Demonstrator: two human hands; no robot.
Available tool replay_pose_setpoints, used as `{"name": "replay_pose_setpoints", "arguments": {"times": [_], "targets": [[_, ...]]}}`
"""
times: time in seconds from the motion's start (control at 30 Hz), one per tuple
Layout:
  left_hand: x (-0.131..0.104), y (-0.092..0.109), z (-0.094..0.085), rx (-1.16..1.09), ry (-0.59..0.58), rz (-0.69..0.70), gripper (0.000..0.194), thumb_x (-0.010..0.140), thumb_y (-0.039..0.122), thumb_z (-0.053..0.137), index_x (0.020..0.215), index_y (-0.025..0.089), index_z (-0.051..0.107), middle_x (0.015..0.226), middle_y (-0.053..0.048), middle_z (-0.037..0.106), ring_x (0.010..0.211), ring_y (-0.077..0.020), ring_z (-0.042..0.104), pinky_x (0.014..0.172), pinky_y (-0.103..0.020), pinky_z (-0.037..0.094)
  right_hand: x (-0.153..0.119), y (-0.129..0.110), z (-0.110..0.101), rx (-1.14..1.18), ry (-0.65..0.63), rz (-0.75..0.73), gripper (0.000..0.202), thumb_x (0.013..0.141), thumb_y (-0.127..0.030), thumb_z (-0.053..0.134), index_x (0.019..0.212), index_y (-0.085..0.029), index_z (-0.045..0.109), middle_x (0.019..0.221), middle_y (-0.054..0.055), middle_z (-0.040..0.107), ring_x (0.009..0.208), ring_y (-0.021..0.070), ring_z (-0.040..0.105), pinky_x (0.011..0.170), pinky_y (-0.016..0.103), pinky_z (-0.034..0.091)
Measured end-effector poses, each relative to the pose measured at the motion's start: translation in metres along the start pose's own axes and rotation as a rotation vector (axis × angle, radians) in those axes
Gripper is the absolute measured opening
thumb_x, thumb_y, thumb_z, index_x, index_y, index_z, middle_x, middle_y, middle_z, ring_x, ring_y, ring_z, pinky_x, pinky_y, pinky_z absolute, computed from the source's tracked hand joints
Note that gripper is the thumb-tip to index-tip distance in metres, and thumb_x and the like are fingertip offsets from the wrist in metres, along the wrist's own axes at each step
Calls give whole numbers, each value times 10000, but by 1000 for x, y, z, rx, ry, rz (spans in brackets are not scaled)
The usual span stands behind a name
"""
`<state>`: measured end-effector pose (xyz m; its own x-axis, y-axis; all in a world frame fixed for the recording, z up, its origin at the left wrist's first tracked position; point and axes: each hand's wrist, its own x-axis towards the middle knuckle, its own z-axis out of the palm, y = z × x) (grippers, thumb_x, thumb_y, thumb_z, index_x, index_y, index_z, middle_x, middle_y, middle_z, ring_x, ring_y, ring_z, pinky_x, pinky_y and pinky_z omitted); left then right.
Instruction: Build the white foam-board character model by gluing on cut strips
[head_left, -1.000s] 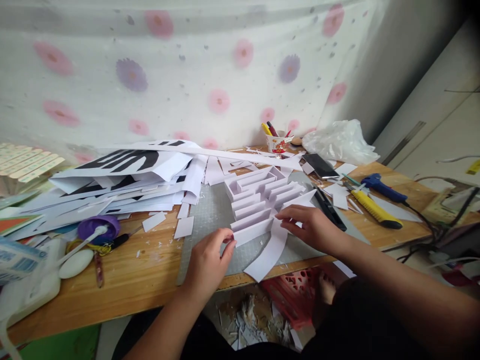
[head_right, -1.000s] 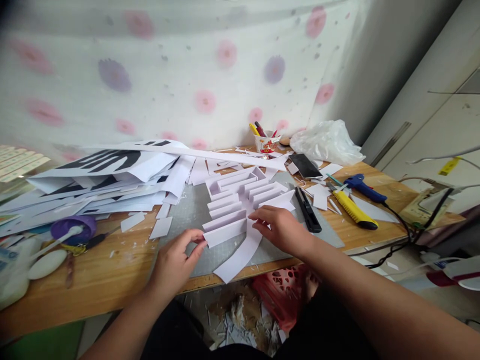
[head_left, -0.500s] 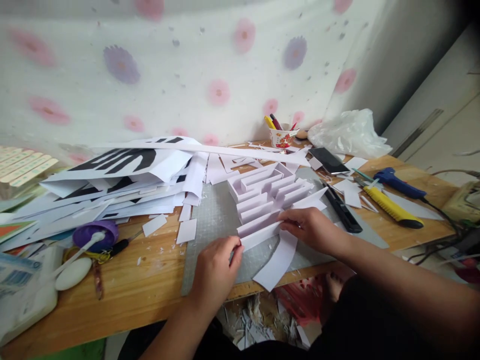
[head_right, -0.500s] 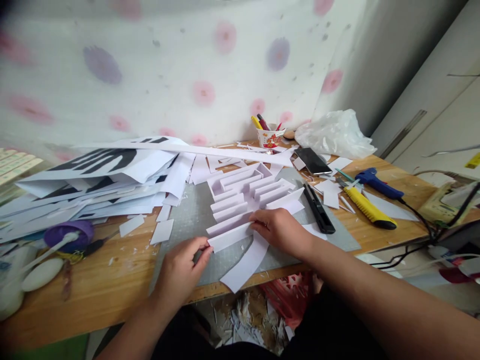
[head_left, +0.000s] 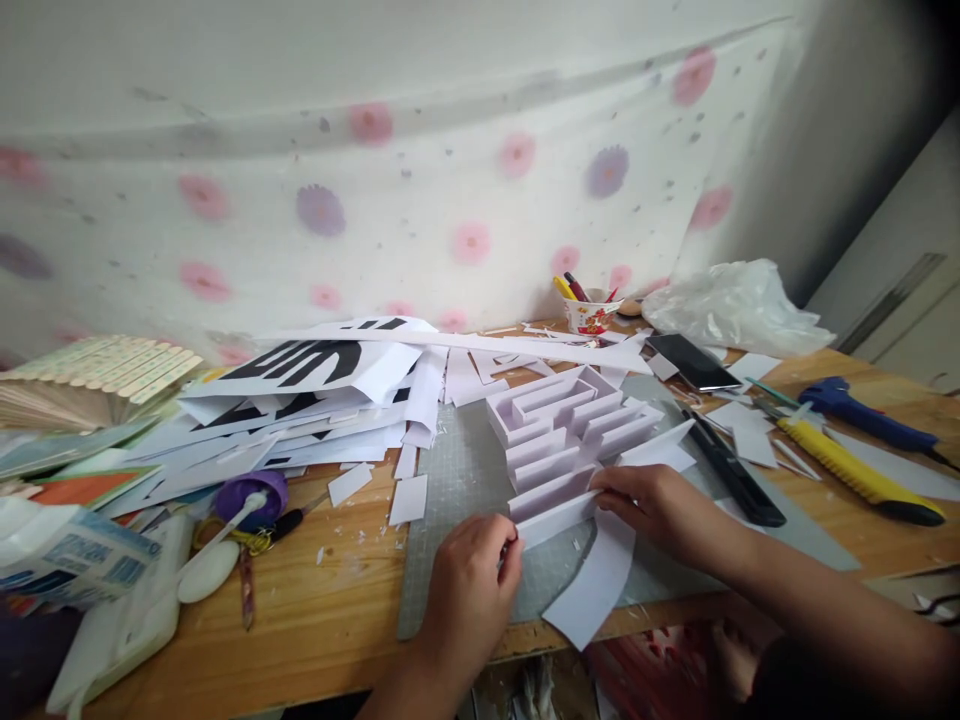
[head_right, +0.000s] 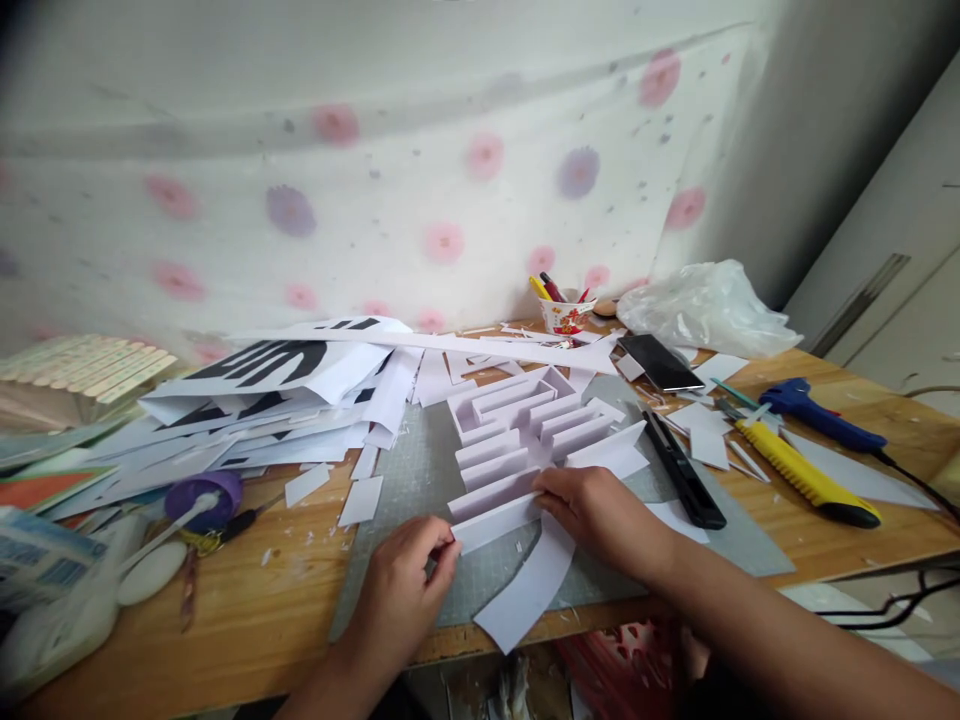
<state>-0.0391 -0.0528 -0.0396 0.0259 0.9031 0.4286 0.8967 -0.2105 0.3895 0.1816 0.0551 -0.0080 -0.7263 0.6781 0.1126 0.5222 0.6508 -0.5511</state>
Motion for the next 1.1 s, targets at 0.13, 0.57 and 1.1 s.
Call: {"name": "replay_pose_setpoints", "arguments": {"times": [0.13, 0.57, 1.1], "targets": [[-2, -3, 1, 27, -9, -11, 116, 825, 151, 475, 731, 203, 521, 663, 0, 605, 634, -150, 591, 583, -239, 427, -1, 0, 6, 51, 75, -6, 192, 890, -244, 444, 853, -197, 627, 782, 32, 670, 699, 163, 597, 654, 259, 433], [3, -28, -18, 29, 25, -102, 92, 833, 286, 478, 803, 253, 559, 695, 47, 699, 622, -135, 671, 552, -196, 469, -8, -8, 8, 117, 204, -94, 320, 845, -176, 495, 1141, -165, 617, 1017, 85, 694, 883, 171, 640, 779, 257, 475], [1, -67, -26, -281, -29, -263, 140, 754, 307, 505, 706, 242, 618, 632, 37, 658, 611, -157, 637, 582, -202, 491, 25, 77, -101, -308, 307, 28, 292, 801, -257, 561, 1061, -159, 652, 1071, 113, 670, 972, 227, 620, 865, 354, 464]]}}
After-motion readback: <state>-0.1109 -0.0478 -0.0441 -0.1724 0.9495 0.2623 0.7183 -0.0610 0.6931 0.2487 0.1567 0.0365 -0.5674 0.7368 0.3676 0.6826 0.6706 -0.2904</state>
